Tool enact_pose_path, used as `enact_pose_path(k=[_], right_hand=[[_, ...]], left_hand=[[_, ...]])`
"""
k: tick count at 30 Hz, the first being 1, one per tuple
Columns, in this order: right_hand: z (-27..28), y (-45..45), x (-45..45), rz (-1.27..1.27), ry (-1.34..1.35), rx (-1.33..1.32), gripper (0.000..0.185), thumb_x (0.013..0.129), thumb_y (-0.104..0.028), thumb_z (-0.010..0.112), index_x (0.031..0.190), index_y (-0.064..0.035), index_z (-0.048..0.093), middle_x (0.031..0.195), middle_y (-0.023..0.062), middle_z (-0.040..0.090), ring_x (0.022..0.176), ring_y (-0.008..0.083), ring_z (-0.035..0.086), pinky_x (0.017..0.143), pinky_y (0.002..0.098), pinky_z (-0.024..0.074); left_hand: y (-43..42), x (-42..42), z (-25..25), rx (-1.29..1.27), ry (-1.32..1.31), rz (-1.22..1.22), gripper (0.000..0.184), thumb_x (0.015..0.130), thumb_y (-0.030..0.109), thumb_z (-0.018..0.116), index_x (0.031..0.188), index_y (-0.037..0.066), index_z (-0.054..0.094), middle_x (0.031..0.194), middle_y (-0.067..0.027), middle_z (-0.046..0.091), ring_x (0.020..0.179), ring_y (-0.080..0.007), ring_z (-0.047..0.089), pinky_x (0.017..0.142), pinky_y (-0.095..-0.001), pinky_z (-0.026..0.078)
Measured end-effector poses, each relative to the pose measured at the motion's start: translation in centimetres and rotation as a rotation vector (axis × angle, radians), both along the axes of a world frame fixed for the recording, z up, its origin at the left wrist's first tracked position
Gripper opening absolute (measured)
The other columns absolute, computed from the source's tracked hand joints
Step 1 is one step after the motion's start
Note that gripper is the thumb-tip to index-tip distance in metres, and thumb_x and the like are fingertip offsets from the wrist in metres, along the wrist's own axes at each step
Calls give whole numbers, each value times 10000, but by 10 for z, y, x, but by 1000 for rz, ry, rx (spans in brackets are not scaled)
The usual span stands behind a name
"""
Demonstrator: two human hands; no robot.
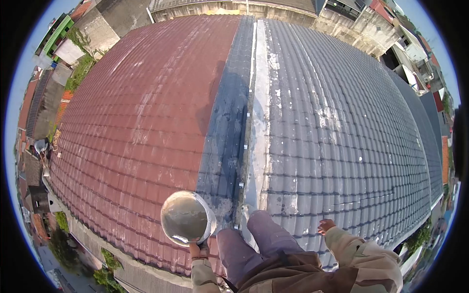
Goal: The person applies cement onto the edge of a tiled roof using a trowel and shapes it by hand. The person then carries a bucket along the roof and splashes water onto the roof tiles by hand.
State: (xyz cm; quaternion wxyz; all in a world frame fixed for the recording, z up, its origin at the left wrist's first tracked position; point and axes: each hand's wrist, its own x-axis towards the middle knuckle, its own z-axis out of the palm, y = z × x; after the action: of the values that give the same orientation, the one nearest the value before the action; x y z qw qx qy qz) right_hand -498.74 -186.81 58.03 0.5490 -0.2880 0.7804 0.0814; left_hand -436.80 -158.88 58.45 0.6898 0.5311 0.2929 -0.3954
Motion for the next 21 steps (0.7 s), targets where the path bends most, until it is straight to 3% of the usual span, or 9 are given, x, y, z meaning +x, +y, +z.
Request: enact_pose_path(k=[2, 3, 5, 6, 9, 14, 18, 20, 21], right_hand=[[-92, 40, -160, -207, -123, 95, 187, 881, -152, 595, 1010, -57, 692, 907, 180, 705, 759, 340, 695, 594, 555, 520], [-83, 39, -194, -405, -115, 214, 285, 886, -231, 568, 1049, -20, 670, 917, 210, 682, 759, 402, 679, 582, 614, 499], [-11, 43, -265, -945, -326, -32, 156, 853, -175, 563, 806, -47, 639, 750, 255, 628, 621, 430, 581, 542, 664, 453], [15, 33, -275, -845, -139, -41, 147, 853, -165, 565, 830, -41, 640, 780, 257, 630, 646, 436, 589, 562, 661, 462], [103, 2, -259, -764, 122, -35, 141, 854, -138, 571, 903, -25, 642, 871, 264, 635, 724, 452, 612, 623, 652, 489], [136, -24, -263, -685, 225, 41, 202, 856, -91, 582, 1024, 1, 645, 1023, 275, 643, 852, 480, 649, 725, 636, 535], [109, -61, -250, -294, 240, 107, 256, 858, -84, 603, 1088, 17, 651, 1090, 262, 663, 910, 453, 687, 764, 584, 571], [101, -102, -193, 539, 359, -83, 254, 861, -124, 633, 1072, 16, 659, 1042, 223, 693, 872, 366, 716, 721, 498, 590], [92, -127, -158, 732, 385, -226, 257, 862, -144, 648, 1063, 16, 662, 1019, 203, 708, 853, 322, 731, 700, 455, 599]], left_hand=[[-30, 8, 33, -41, 18, 38, 312, 811, 25, 580, 1106, -57, 642, 1145, -166, 676, 1013, -316, 669, 911, -419, 579], [-39, 8, 43, -97, 20, 74, 290, 799, 19, 586, 1073, -56, 645, 1130, -154, 679, 989, -310, 671, 890, -424, 581], [-10, 39, -13, -33, -19, -4, 331, 804, 5, 574, 1126, -59, 616, 1160, -158, 667, 1008, -325, 670, 910, -445, 585], [3, 47, -34, 40, -53, -88, 375, 808, -10, 561, 1179, -61, 588, 1190, -161, 655, 1026, -340, 669, 929, -466, 589], [-69, 30, 34, -119, 38, 142, 414, 814, -35, 561, 1227, -31, 567, 1188, -160, 658, 1042, -345, 668, 917, -459, 604], [-100, 33, 34, -105, 126, 123, 409, 800, -40, 577, 1208, -16, 589, 1170, -161, 671, 1026, -332, 678, 901, -432, 611], [-122, 32, 4, -223, 181, 73, 342, 798, -33, 570, 1136, -48, 618, 1166, -162, 671, 1022, -317, 679, 897, -409, 608], [-140, 23, 2, -218, 139, 54, 309, 802, -26, 562, 1103, -72, 617, 1143, -163, 673, 1018, -304, 678, 918, -402, 599], [-148, 20, -3, -135, 99, -20, 281, 811, -13, 562, 1080, -72, 622, 1110, -159, 678, 996, -297, 683, 908, -404, 599]])
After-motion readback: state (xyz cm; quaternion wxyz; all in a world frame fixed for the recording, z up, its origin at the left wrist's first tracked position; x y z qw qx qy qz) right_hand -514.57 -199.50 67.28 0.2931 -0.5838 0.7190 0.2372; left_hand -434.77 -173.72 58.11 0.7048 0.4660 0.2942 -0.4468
